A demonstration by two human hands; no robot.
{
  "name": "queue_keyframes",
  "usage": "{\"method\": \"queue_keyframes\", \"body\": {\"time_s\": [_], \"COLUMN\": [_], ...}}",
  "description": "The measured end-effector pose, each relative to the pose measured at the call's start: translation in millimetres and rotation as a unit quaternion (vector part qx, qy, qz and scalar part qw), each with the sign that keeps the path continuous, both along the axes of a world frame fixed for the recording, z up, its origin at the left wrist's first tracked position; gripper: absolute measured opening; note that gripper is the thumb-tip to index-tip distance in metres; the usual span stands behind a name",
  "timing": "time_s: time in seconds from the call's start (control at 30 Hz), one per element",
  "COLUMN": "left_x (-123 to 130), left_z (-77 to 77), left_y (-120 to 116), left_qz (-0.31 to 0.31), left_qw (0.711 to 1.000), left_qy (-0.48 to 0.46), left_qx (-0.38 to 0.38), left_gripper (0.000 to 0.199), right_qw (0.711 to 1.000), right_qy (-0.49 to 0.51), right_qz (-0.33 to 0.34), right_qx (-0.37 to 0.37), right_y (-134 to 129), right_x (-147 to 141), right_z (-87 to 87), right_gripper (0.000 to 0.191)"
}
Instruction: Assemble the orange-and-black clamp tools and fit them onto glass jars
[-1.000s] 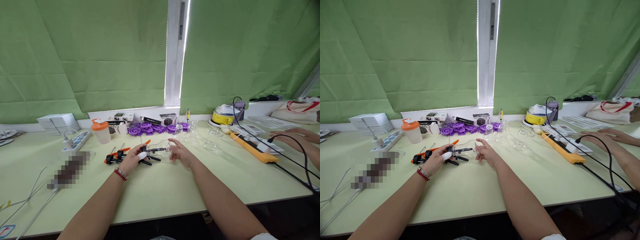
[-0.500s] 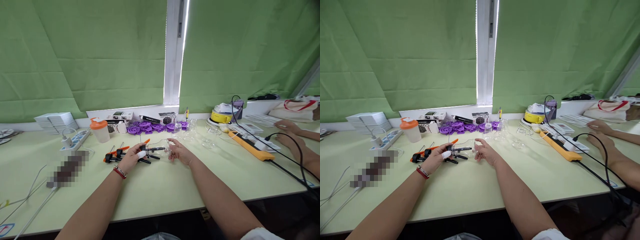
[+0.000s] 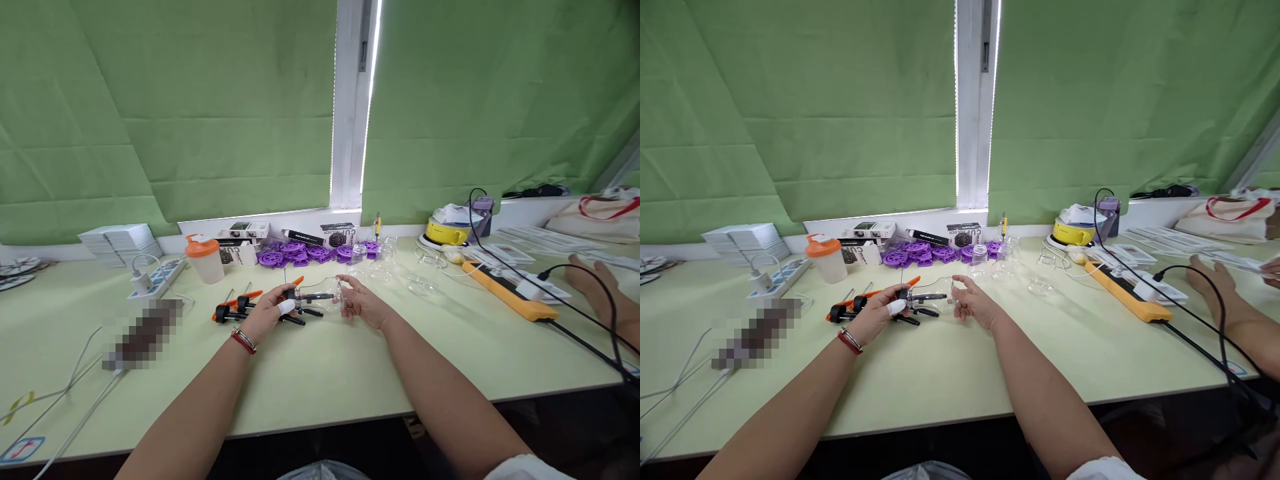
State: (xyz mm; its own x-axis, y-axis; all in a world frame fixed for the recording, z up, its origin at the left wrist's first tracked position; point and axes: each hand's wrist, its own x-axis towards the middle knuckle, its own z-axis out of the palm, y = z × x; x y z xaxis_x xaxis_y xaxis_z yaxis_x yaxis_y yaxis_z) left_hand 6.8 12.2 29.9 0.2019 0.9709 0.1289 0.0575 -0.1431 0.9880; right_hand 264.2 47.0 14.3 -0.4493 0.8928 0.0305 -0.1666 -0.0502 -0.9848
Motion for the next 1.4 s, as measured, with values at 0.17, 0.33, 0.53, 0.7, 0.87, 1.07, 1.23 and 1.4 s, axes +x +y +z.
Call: {"method": "queue_keyframes", "body": {"time_s": [0.17, 0.33, 0.53, 0.7, 0.87, 1.07, 1.23, 1.4], "left_x": [1.2, 1.1, 2.7, 1.8, 1.9, 2.3, 1.0, 2.5], "left_z": [1.4, 1.4, 2.9, 2.2, 1.6, 0.8, -0.7, 0.2], "left_y": [-1.3, -1.1, -2.9, -1.2, -1.7, -1.1, 1.3, -0.1], "left_qz": [0.001, 0.001, -0.013, 0.000, -0.003, 0.006, 0.004, 0.009], "left_qw": [1.000, 1.000, 1.000, 1.000, 1.000, 1.000, 1.000, 1.000], "left_qy": [-0.004, -0.001, 0.004, 0.000, -0.001, -0.008, -0.015, -0.009], "left_qx": [-0.012, -0.013, -0.001, -0.004, 0.002, -0.007, -0.006, -0.007], "left_gripper": [0.053, 0.051, 0.052, 0.049, 0.050, 0.050, 0.050, 0.050], "right_qw": [1.000, 0.999, 0.999, 1.000, 1.000, 1.000, 0.999, 1.000], "right_qy": [-0.013, -0.006, -0.038, 0.009, -0.013, -0.001, 0.015, -0.011], "right_qz": [0.003, 0.032, -0.018, 0.025, 0.007, -0.002, 0.039, -0.005], "right_qx": [-0.003, 0.009, -0.008, 0.016, 0.019, 0.005, 0.011, -0.015], "right_y": [1.7, -0.5, 5.4, 3.2, 3.5, 3.7, 3.1, 4.8], "right_x": [-1.4, 0.4, -1.3, 1.6, -1.4, -3.3, -1.1, -3.8], "right_z": [-3.7, 0.0, -6.6, -4.0, -4.9, -4.7, -3.9, -6.1], "right_gripper": [0.049, 0.043, 0.053, 0.050, 0.047, 0.049, 0.045, 0.051]}}
